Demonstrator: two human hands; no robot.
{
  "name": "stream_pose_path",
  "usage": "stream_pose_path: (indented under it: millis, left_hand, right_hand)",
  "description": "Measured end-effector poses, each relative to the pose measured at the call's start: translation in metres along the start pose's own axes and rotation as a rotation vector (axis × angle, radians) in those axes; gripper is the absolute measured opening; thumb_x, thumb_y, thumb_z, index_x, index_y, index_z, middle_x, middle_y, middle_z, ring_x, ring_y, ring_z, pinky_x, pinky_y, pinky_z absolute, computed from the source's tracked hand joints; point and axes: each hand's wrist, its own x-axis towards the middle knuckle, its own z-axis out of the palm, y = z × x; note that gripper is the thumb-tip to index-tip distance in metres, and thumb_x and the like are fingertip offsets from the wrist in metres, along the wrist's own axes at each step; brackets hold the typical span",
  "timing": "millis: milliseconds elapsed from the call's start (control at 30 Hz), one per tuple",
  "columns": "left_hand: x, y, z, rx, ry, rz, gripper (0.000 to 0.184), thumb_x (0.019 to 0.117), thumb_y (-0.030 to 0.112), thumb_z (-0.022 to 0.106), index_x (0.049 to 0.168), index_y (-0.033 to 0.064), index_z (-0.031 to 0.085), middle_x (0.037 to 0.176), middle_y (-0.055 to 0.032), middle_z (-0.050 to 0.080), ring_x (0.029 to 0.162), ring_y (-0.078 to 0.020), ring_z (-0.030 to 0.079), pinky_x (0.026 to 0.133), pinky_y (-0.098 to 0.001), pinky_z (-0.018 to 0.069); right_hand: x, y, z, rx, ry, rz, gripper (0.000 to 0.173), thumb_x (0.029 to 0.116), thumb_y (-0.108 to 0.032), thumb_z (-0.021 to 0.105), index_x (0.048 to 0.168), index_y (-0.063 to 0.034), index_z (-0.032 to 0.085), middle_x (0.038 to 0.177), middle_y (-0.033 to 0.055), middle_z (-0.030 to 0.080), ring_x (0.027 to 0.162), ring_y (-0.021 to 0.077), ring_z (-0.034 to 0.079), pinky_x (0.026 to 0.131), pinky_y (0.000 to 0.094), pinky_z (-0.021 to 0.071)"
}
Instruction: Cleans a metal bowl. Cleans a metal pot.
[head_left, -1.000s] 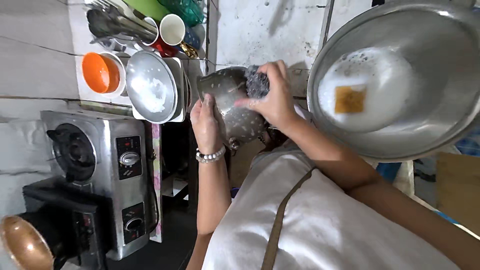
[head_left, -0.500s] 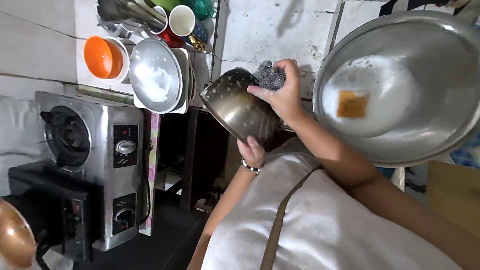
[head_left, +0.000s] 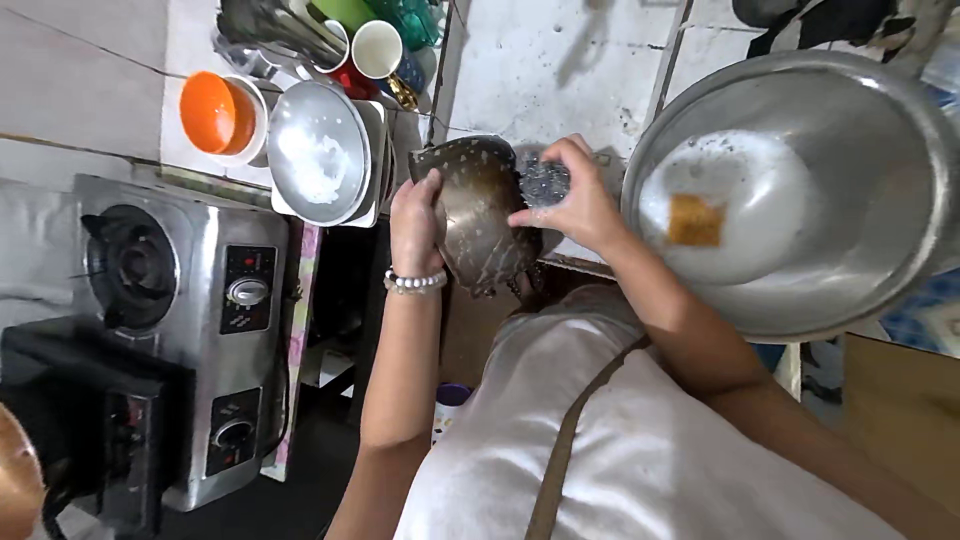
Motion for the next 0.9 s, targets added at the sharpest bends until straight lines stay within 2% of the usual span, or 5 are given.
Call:
stream_pose_path:
  millis: [200, 367, 600, 833, 900]
  left_hand:
    - [-0.034, -0.036, -0.008, -0.018, 0.079, 0.16, 0.024, 0.1097, 0.03, 0.045, 0.102, 0.0156, 0.062, 0.075, 0.0075, 0.064, 0.063, -0.0003, 0.063, 0.057, -0.0195, 0.055]
    - [-0.067, -0.081, 0.0, -0.102, 0.169, 0.394, 0.023, 0.107, 0.012, 0.036, 0.112, 0.0057, 0.057, 0.083, 0.0088, 0.068, 0.075, 0.0001, 0.069, 0.071, -0.0219, 0.0606]
    - [-0.08, -0.131, 0.01, -0.144, 0.121, 0.715, 0.026, 0.1103, 0.021, 0.042, 0.12, 0.0022, 0.055, 0.106, 0.0121, 0.068, 0.098, 0.0059, 0.065, 0.09, -0.0198, 0.0562]
    - [-0.052, -0.074, 0.011, -0.252, 0.105, 0.339, 0.023, 0.11, 0.02, 0.038, 0.119, 0.01, 0.056, 0.093, 0.0048, 0.069, 0.084, -0.0053, 0.07, 0.076, -0.0287, 0.0619]
    - [-0.042, -0.056, 0.006, -0.244, 0.142, 0.225, 0.026, 0.1119, 0.027, 0.037, 0.121, 0.0109, 0.056, 0.093, 0.0038, 0.067, 0.083, -0.0046, 0.069, 0.076, -0.0272, 0.0606]
  right_hand:
    - [-0.007, 0.046, -0.112, -0.199, 0.604, 0.376, 0.072, 0.0847, -0.035, 0.08, 0.134, 0.0087, 0.051, 0.127, 0.0228, 0.059, 0.116, 0.0214, 0.061, 0.1, 0.0342, 0.0521]
    - [-0.018, 0.104, -0.151, -0.584, 0.462, 0.624, 0.071, 0.0907, -0.031, 0.075, 0.135, 0.0165, 0.048, 0.143, 0.0422, 0.042, 0.134, 0.055, 0.043, 0.112, 0.0611, 0.0362]
    - [-0.025, 0.132, -0.137, -0.706, 0.288, 0.751, 0.057, 0.093, -0.014, 0.071, 0.137, 0.0148, 0.049, 0.144, 0.0414, 0.041, 0.135, 0.0572, 0.043, 0.11, 0.0664, 0.0377]
    - [-0.022, 0.041, -0.076, -0.202, 0.409, 0.227, 0.052, 0.0997, -0.021, 0.062, 0.14, 0.0091, 0.049, 0.127, 0.0224, 0.06, 0.112, 0.0179, 0.062, 0.097, 0.0323, 0.0518]
    - [-0.022, 0.005, -0.034, -0.166, 0.311, 0.062, 0.045, 0.0993, -0.02, 0.062, 0.135, 0.0073, 0.057, 0.128, 0.0237, 0.061, 0.114, 0.0218, 0.063, 0.097, 0.0357, 0.0533]
